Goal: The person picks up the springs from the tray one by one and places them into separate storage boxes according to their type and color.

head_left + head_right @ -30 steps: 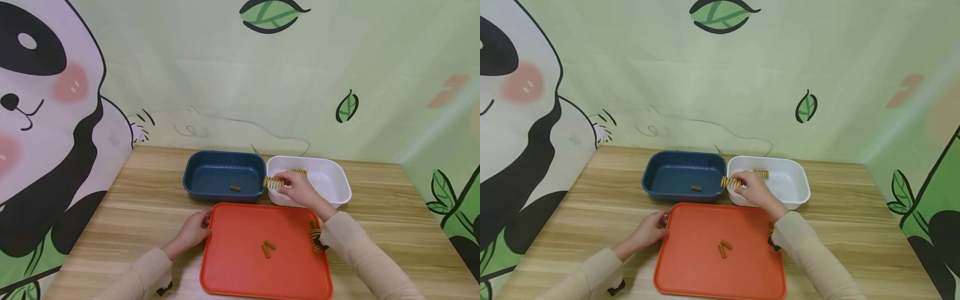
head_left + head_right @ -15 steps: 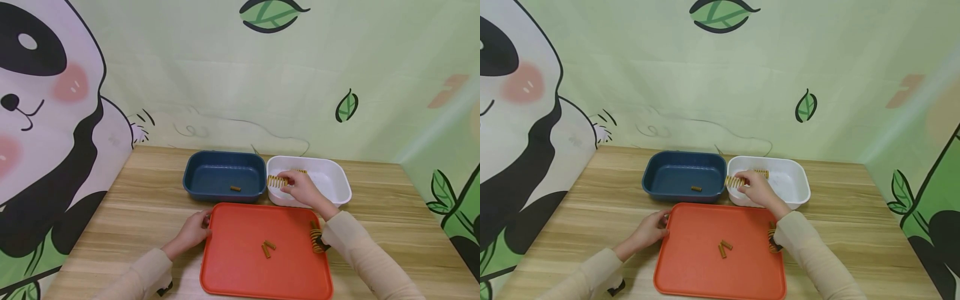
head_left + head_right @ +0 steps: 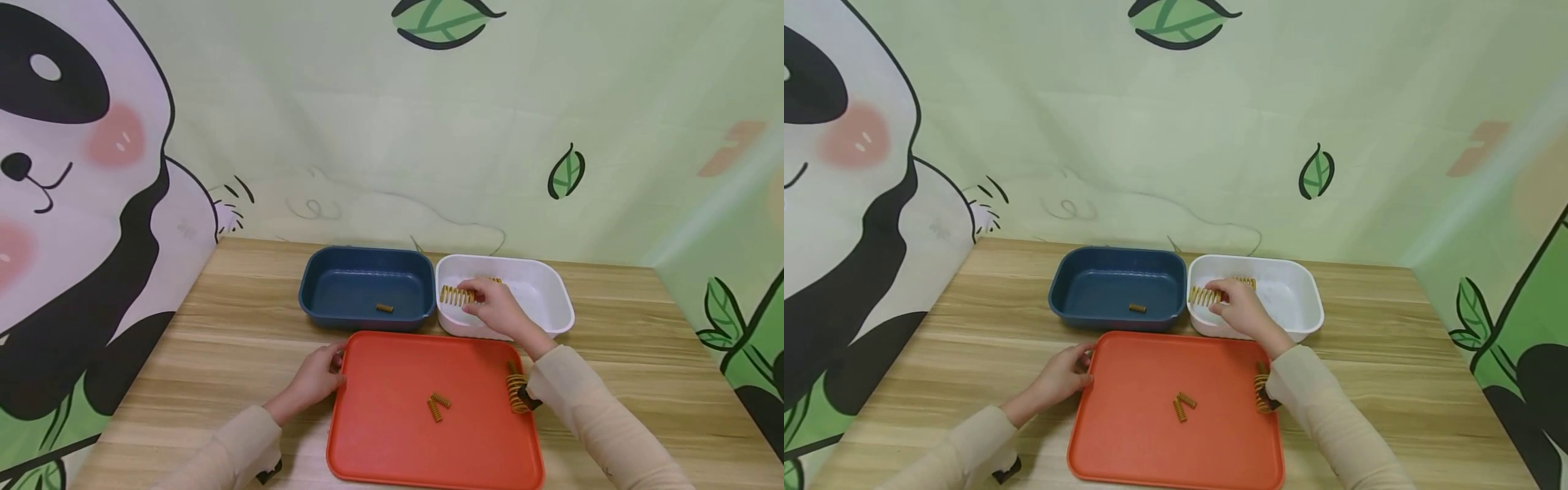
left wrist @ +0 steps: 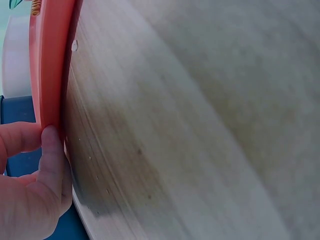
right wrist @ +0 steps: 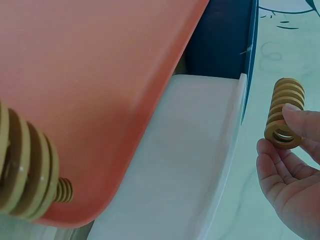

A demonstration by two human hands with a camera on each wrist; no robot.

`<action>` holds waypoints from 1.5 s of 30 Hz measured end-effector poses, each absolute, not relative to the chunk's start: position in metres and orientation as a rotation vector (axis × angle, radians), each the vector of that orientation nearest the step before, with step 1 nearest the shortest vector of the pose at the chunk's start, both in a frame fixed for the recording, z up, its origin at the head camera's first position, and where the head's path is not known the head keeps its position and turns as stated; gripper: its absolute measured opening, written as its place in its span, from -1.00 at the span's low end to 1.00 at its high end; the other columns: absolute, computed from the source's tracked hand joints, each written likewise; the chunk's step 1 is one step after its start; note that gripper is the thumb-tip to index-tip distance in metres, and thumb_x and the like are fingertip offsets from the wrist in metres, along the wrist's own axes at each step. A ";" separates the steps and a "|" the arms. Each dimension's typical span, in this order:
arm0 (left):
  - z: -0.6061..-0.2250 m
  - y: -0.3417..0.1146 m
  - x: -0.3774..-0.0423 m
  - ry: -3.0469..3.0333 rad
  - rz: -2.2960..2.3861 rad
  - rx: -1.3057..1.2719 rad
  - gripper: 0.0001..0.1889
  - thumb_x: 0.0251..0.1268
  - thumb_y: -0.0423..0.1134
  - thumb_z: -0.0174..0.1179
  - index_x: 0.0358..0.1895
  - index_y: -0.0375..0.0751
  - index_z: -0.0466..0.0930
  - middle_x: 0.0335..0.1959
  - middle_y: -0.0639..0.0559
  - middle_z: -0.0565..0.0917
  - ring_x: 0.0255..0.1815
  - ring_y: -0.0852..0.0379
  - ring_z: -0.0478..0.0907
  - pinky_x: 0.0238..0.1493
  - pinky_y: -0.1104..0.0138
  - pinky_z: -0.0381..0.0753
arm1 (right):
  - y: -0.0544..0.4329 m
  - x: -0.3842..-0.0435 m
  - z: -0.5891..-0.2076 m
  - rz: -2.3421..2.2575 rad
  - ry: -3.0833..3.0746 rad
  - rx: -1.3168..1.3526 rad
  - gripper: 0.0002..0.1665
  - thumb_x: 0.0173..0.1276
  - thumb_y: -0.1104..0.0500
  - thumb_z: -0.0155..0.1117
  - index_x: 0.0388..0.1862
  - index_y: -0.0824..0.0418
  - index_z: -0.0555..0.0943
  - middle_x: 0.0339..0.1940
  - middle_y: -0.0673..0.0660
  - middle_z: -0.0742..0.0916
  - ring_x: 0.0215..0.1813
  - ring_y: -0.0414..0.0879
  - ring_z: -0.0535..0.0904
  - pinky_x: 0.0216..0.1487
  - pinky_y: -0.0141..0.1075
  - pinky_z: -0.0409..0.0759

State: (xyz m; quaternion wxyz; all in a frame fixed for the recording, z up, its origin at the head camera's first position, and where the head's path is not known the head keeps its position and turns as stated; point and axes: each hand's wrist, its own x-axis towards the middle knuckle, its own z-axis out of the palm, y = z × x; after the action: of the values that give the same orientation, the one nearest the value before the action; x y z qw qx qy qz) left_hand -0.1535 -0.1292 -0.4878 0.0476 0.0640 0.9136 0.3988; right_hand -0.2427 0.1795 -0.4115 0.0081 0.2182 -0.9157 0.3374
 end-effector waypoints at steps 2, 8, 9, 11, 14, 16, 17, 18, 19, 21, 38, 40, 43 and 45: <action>-0.488 -0.129 -0.154 2.785 1.217 0.191 -0.44 -0.26 -0.57 0.14 0.02 -0.38 0.43 -0.50 -0.02 0.45 -0.42 0.12 0.35 -0.42 0.38 0.34 | 0.180 -0.243 -0.413 1.057 -2.856 0.683 -0.61 0.01 0.37 0.26 -0.10 0.35 0.56 -0.23 0.25 0.63 -0.29 0.00 0.49 -0.19 -0.22 0.48; -0.489 -0.130 -0.155 2.781 1.208 0.177 -0.44 -0.26 -0.56 0.13 0.03 -0.37 0.43 -0.50 -0.01 0.44 -0.43 0.13 0.33 -0.43 0.38 0.34 | 0.182 -0.245 -0.416 1.079 -2.861 0.667 -0.61 0.01 0.38 0.25 -0.09 0.36 0.55 -0.18 0.27 0.63 -0.25 0.03 0.50 -0.15 -0.15 0.49; -0.489 -0.130 -0.155 2.781 1.205 0.176 -0.44 -0.26 -0.56 0.13 0.03 -0.36 0.43 -0.50 -0.01 0.44 -0.44 0.13 0.33 -0.43 0.38 0.34 | 0.183 -0.245 -0.416 1.077 -2.862 0.663 -0.61 0.01 0.38 0.25 -0.09 0.36 0.55 -0.18 0.27 0.63 -0.25 0.03 0.50 -0.15 -0.15 0.49; -0.489 -0.130 -0.155 2.779 1.204 0.173 -0.44 -0.25 -0.56 0.13 0.03 -0.36 0.43 -0.51 0.00 0.44 -0.44 0.13 0.33 -0.43 0.38 0.34 | 0.184 -0.246 -0.417 1.077 -2.865 0.654 -0.61 0.01 0.38 0.25 -0.09 0.36 0.55 -0.18 0.28 0.63 -0.25 0.03 0.50 -0.16 -0.16 0.49; -0.489 -0.130 -0.155 2.784 1.202 0.185 -0.44 -0.25 -0.56 0.14 0.03 -0.36 0.43 -0.51 0.00 0.44 -0.45 0.13 0.33 -0.43 0.38 0.34 | 0.185 -0.246 -0.418 1.075 -2.865 0.649 -0.61 0.01 0.38 0.25 -0.10 0.36 0.56 -0.18 0.28 0.63 -0.26 0.01 0.50 -0.18 -0.20 0.47; -0.489 -0.130 -0.155 2.787 1.202 0.192 -0.45 -0.26 -0.56 0.14 0.03 -0.37 0.43 -0.51 -0.01 0.44 -0.45 0.13 0.34 -0.43 0.37 0.34 | 0.185 -0.247 -0.419 1.085 -2.861 0.650 -0.61 0.01 0.38 0.25 -0.10 0.37 0.56 -0.19 0.28 0.63 -0.27 0.01 0.50 -0.19 -0.21 0.47; -0.489 -0.130 -0.155 2.791 1.200 0.196 -0.45 -0.26 -0.56 0.14 0.02 -0.37 0.43 -0.51 -0.01 0.44 -0.45 0.13 0.34 -0.43 0.37 0.34 | 0.185 -0.247 -0.419 1.090 -2.859 0.651 -0.62 0.00 0.38 0.25 -0.11 0.38 0.56 -0.19 0.28 0.63 -0.27 0.02 0.50 -0.19 -0.21 0.47; -0.489 -0.130 -0.155 2.793 1.197 0.197 -0.45 -0.26 -0.56 0.14 0.02 -0.37 0.43 -0.52 -0.01 0.44 -0.45 0.13 0.34 -0.42 0.38 0.34 | 0.186 -0.247 -0.420 1.095 -2.857 0.652 -0.62 0.00 0.38 0.25 -0.11 0.38 0.56 -0.19 0.29 0.63 -0.27 0.02 0.51 -0.19 -0.21 0.47; -0.489 -0.130 -0.155 2.797 1.194 0.199 -0.45 -0.26 -0.56 0.14 0.02 -0.37 0.43 -0.52 -0.01 0.44 -0.45 0.13 0.34 -0.42 0.38 0.34 | 0.186 -0.247 -0.420 1.101 -2.857 0.649 -0.62 0.00 0.39 0.25 -0.11 0.39 0.56 -0.19 0.29 0.63 -0.27 0.02 0.51 -0.19 -0.21 0.48; -0.489 -0.130 -0.155 2.796 1.192 0.196 -0.45 -0.25 -0.56 0.14 0.02 -0.37 0.43 -0.51 -0.01 0.44 -0.44 0.13 0.34 -0.42 0.38 0.34 | 0.186 -0.248 -0.421 1.108 -2.858 0.642 -0.62 0.00 0.39 0.24 -0.12 0.39 0.55 -0.19 0.30 0.63 -0.27 0.02 0.52 -0.18 -0.20 0.48; -0.487 -0.130 -0.154 2.779 1.204 0.186 -0.43 -0.23 -0.56 0.16 0.05 -0.37 0.42 -0.50 -0.02 0.44 -0.43 0.12 0.34 -0.43 0.38 0.35 | 0.190 -0.253 -0.428 1.090 -2.882 0.585 -0.63 0.00 0.38 0.25 -0.12 0.39 0.56 -0.20 0.30 0.64 -0.27 0.05 0.52 -0.17 -0.16 0.48; -0.487 -0.130 -0.154 2.783 1.202 0.195 -0.43 -0.24 -0.56 0.16 0.05 -0.37 0.42 -0.50 -0.01 0.44 -0.43 0.13 0.34 -0.43 0.38 0.35 | 0.190 -0.253 -0.428 1.081 -2.875 0.589 -0.63 -0.01 0.38 0.25 -0.13 0.40 0.56 -0.22 0.31 0.64 -0.27 0.05 0.53 -0.17 -0.16 0.49; -0.487 -0.130 -0.154 2.778 1.211 0.194 -0.42 -0.25 -0.56 0.16 0.05 -0.37 0.42 -0.50 -0.01 0.45 -0.43 0.13 0.34 -0.44 0.38 0.35 | 0.190 -0.255 -0.429 1.073 -2.866 0.595 -0.63 -0.01 0.39 0.26 -0.14 0.40 0.56 -0.23 0.31 0.65 -0.28 0.05 0.53 -0.18 -0.16 0.49; -0.487 -0.130 -0.154 2.775 1.218 0.194 -0.42 -0.25 -0.56 0.15 0.05 -0.37 0.42 -0.50 -0.01 0.45 -0.44 0.13 0.34 -0.44 0.38 0.35 | 0.190 -0.256 -0.429 1.065 -2.867 0.597 -0.63 -0.01 0.39 0.26 -0.14 0.40 0.56 -0.23 0.30 0.65 -0.29 0.04 0.52 -0.18 -0.16 0.48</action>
State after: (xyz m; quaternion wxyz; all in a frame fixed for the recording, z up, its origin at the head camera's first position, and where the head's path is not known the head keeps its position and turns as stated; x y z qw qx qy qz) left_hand -0.1544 -0.1305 -0.4874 0.0523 0.0637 0.9125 0.4006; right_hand -0.2561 0.1896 -0.4292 0.0129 0.1915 -0.9200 0.3417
